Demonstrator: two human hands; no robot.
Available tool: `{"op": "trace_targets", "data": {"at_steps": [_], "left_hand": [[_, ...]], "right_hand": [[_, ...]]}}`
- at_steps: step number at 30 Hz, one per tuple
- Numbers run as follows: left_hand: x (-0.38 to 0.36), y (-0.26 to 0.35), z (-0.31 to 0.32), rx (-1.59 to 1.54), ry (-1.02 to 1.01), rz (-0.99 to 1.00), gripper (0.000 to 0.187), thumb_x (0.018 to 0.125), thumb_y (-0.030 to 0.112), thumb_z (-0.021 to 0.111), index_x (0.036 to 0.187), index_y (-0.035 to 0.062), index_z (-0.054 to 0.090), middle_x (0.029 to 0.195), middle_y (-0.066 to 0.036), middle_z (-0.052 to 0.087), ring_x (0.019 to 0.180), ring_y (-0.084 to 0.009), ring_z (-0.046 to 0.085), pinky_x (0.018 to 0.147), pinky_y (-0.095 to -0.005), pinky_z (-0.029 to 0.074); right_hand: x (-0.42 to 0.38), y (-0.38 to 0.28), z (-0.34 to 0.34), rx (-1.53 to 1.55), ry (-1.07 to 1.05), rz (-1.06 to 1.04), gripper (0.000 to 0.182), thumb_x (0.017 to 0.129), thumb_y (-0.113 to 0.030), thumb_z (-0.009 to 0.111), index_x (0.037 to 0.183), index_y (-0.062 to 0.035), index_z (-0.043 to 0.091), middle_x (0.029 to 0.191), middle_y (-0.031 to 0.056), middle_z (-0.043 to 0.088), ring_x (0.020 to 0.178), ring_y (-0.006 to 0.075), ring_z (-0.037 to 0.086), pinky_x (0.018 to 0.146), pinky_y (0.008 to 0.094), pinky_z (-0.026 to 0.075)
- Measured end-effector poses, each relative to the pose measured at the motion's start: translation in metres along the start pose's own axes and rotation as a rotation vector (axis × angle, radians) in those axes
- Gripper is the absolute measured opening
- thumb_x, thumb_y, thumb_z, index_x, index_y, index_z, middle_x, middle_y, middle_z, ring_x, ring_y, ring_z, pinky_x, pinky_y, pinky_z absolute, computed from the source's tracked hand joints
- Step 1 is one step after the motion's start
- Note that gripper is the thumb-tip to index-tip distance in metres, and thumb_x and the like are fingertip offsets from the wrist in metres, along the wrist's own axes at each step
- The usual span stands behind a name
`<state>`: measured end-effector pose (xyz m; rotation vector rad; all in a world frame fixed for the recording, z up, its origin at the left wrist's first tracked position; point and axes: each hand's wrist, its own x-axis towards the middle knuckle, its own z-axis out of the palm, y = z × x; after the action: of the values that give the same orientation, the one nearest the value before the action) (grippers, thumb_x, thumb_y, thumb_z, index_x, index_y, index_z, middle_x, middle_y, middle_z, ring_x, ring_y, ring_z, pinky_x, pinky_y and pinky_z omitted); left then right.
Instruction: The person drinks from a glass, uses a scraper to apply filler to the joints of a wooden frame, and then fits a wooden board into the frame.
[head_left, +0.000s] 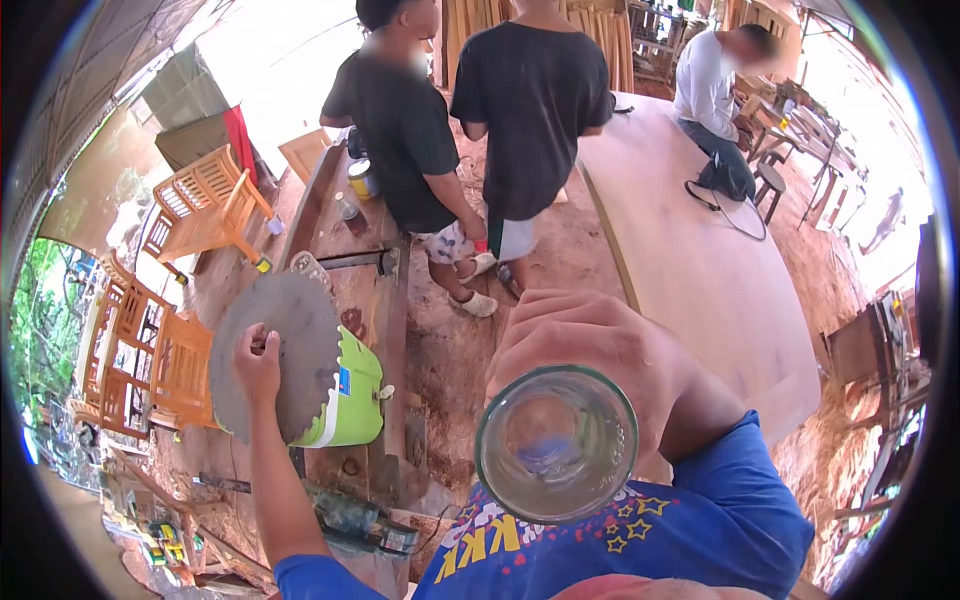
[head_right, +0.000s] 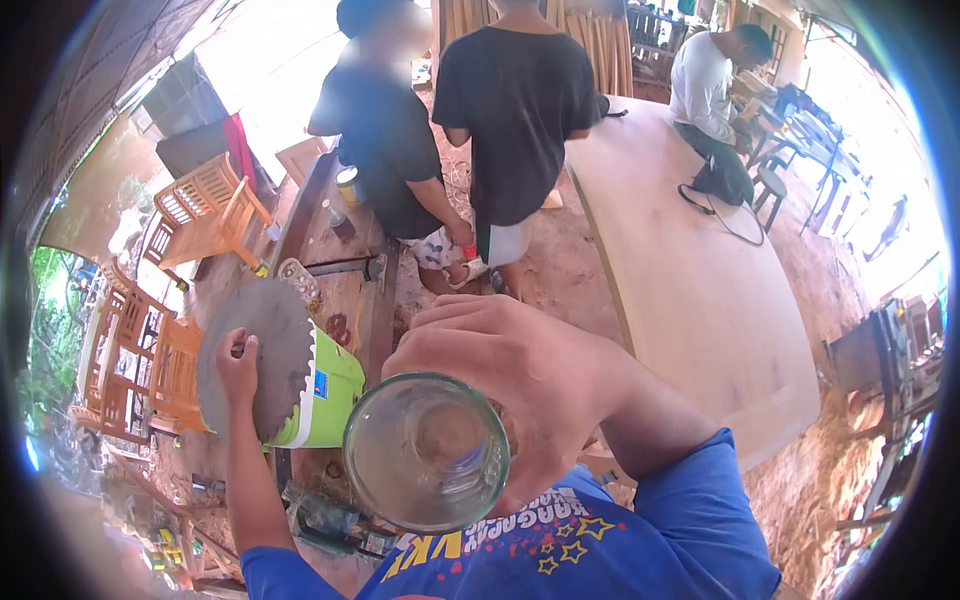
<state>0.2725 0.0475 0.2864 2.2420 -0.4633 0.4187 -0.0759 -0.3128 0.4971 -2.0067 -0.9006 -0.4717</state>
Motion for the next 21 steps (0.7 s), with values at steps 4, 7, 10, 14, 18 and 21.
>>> {"op": "trace_targets", "data": {"at_steps": [4,7,10,14,18,21], "left_hand": [[0.001,0.002,-0.002,0.031,-0.016,-0.002,0.033,0.090,0.022,0.075,0.118,0.0032,0.075,0.102,-0.009,0.075,0.083,-0.0211,0.069,0.078,-0.0363,0.056],[0.002,0.000,-0.001,0.025,-0.017,0.002,0.033,0.090,0.022,0.075,0.117,0.0036,0.075,0.103,-0.009,0.075,0.085,-0.0210,0.069,0.079,-0.0363,0.056],[0.002,0.000,-0.001,0.026,-0.018,-0.001,0.032,0.089,0.022,0.076,0.116,0.0039,0.075,0.102,-0.008,0.075,0.085,-0.0210,0.069,0.079,-0.0361,0.056],[0.004,-0.005,0.000,0.034,-0.011,0.007,0.032,0.089,0.021,0.076,0.116,0.0041,0.075,0.100,-0.008,0.075,0.084,-0.0209,0.069,0.078,-0.0355,0.055],[0.002,-0.002,0.000,-0.006,-0.009,-0.026,0.032,0.089,0.021,0.076,0.115,0.0038,0.075,0.099,-0.008,0.075,0.085,-0.0207,0.069,0.078,-0.0350,0.055],[0.005,-0.009,0.003,0.003,-0.005,0.003,0.031,0.088,0.020,0.076,0.115,0.0034,0.075,0.099,-0.008,0.074,0.085,-0.0203,0.069,0.077,-0.0346,0.055]], "right_hand": [[0.000,-0.002,0.001,0.019,0.024,-0.014,0.086,0.059,-0.048,0.090,0.123,0.0028,0.062,0.108,0.0163,0.067,0.093,0.0381,0.066,0.083,0.0462,0.053],[-0.001,0.001,0.001,-0.013,0.054,-0.038,0.100,0.067,-0.082,0.069,0.119,0.0031,0.065,0.105,0.0161,0.071,0.087,0.0350,0.069,0.079,0.0438,0.052],[-0.003,0.005,0.002,-0.017,0.077,-0.063,0.114,0.070,-0.101,0.057,0.117,0.0031,0.066,0.103,0.0161,0.073,0.084,0.0336,0.070,0.078,0.0423,0.052],[-0.003,0.003,0.000,-0.017,0.087,-0.062,0.112,0.072,-0.099,0.059,0.117,0.0030,0.066,0.103,0.0163,0.073,0.084,0.0339,0.071,0.078,0.0424,0.052],[-0.004,0.001,-0.001,-0.013,0.062,-0.030,0.097,0.069,-0.080,0.071,0.120,0.0032,0.065,0.107,0.0164,0.071,0.089,0.0356,0.069,0.081,0.0438,0.052],[-0.004,0.000,-0.007,0.005,0.004,-0.017,0.087,0.060,-0.047,0.090,0.125,0.0035,0.061,0.111,0.0169,0.068,0.095,0.0383,0.066,0.085,0.0455,0.053]]}}
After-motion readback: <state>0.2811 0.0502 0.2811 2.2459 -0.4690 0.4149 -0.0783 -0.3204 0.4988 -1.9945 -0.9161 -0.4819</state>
